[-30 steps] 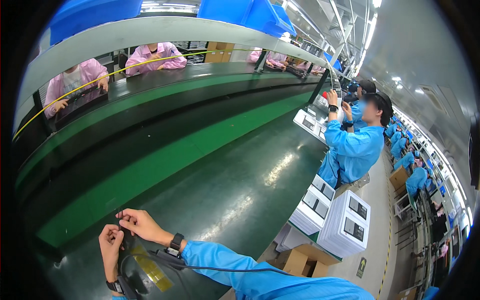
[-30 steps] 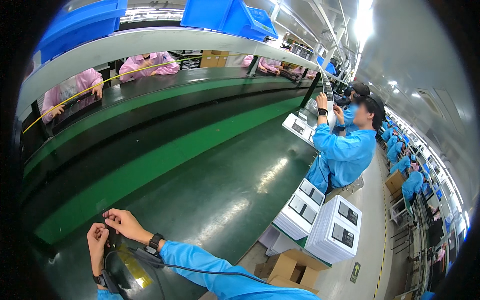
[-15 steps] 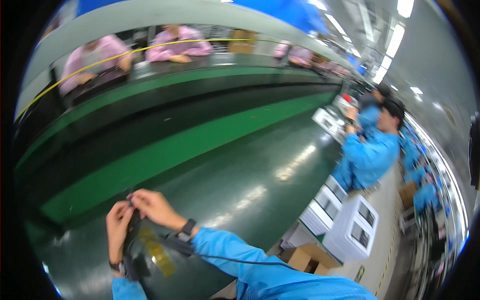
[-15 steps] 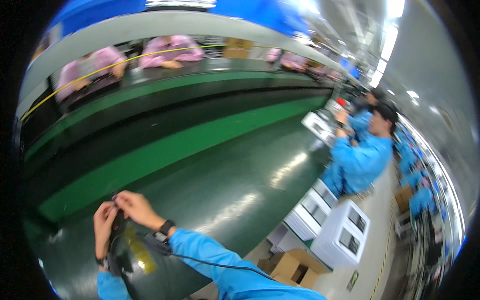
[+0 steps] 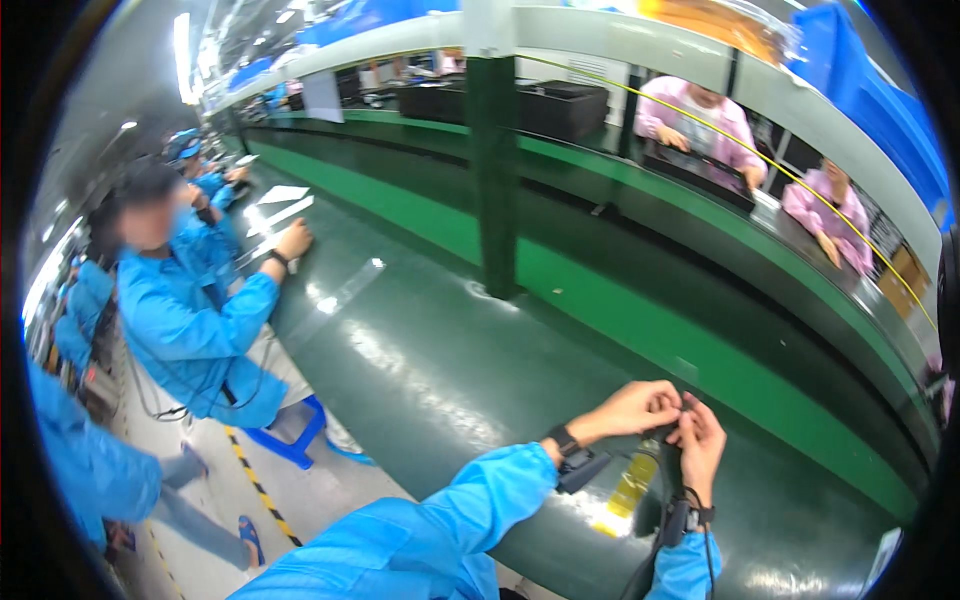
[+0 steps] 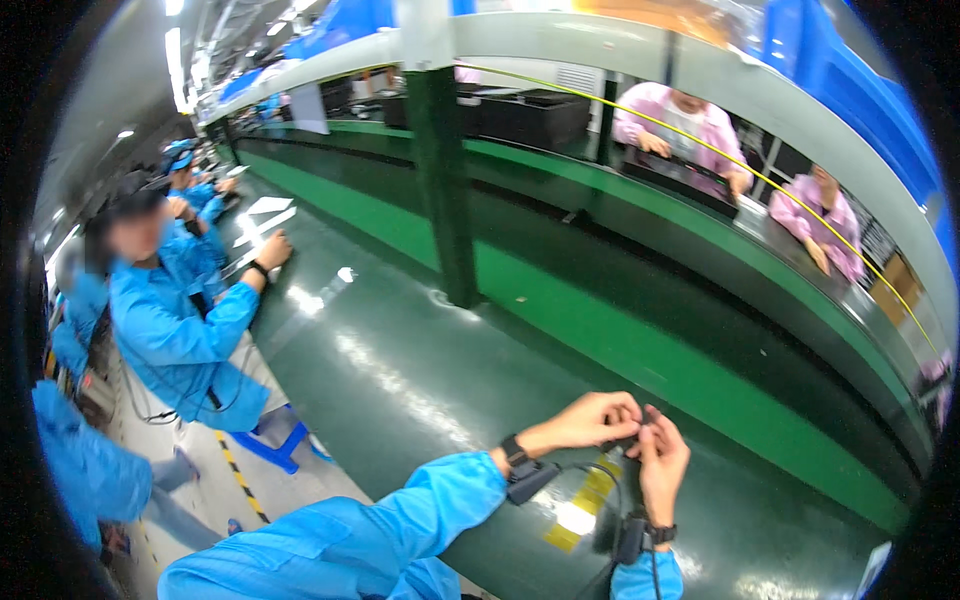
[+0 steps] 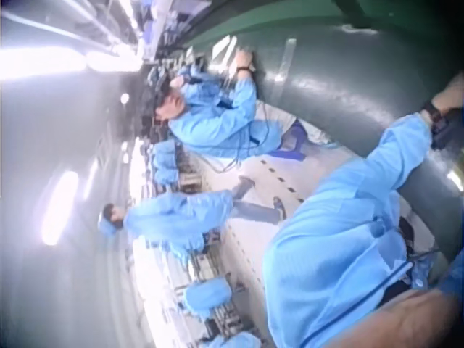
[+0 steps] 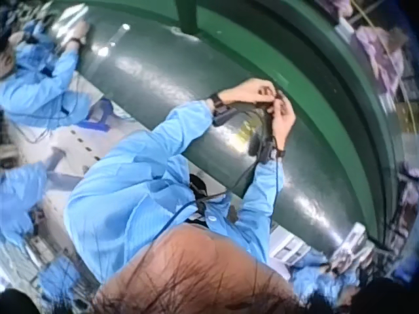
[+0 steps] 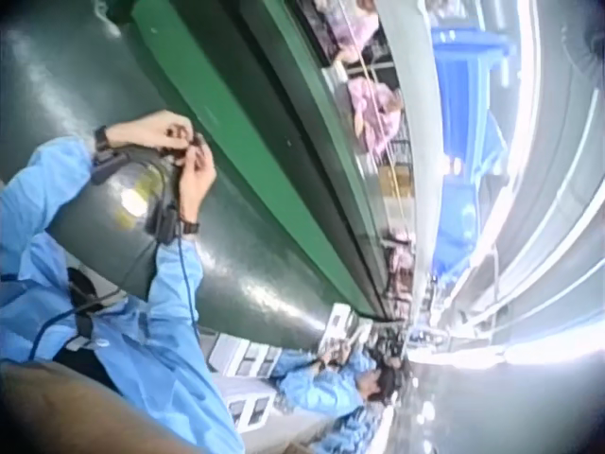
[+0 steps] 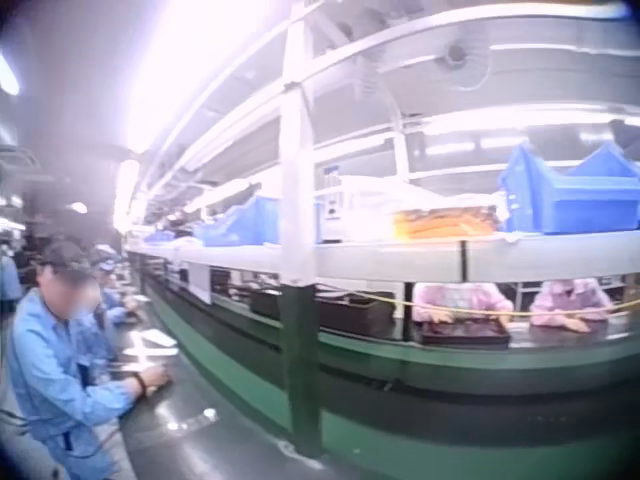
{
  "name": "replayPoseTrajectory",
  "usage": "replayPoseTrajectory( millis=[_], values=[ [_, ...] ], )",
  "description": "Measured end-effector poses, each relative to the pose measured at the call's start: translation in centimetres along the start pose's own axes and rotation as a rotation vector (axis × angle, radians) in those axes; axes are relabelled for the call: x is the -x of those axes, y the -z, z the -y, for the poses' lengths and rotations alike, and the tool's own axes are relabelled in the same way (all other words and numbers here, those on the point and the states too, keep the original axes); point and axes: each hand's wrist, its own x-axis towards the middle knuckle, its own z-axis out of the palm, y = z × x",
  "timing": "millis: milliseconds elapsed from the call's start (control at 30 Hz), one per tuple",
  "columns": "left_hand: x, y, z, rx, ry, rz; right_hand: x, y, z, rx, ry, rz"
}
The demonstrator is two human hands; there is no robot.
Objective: The person is using tweezers to precisely place or manipulate a small dark component onto a clear film or strip on an assembly line.
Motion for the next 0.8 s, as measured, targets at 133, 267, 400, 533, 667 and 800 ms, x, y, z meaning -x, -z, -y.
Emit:
replayPoseTrajectory(
  millis=[133,267,400,533,667,800],
  values=[
    [-1.0,-1.1,0.3,-0.044,-0.061,-0.008,0.1,1.3,0.3,0.051,0.012,-0.042],
    [-1.1,-1.3,-0.3,-0.051,-0.040,-0.033,-0.3,1.9,-0.5,0.024,0.007,-0.067],
    [-1.0,-0.6,0.0,-0.060,-0.025,-0.037,-0.6,1.3,-0.7,0.059,-0.007,-0.047],
    [-1.0,-0.7,-1.1,0.038,0.064,-0.040,-0.3,1.0,-0.3,0.048,-0.038,-0.053],
    [-1.3,-0.6,0.4,0.217,0.022,-0.098,-0.3,0.9,0.2,0.162,-0.012,0.028],
    [-1.4,-0.6,0.4,0.276,0.000,-0.152,-0.3,1.1,-0.1,0.200,-0.008,0.064]
  ],
)
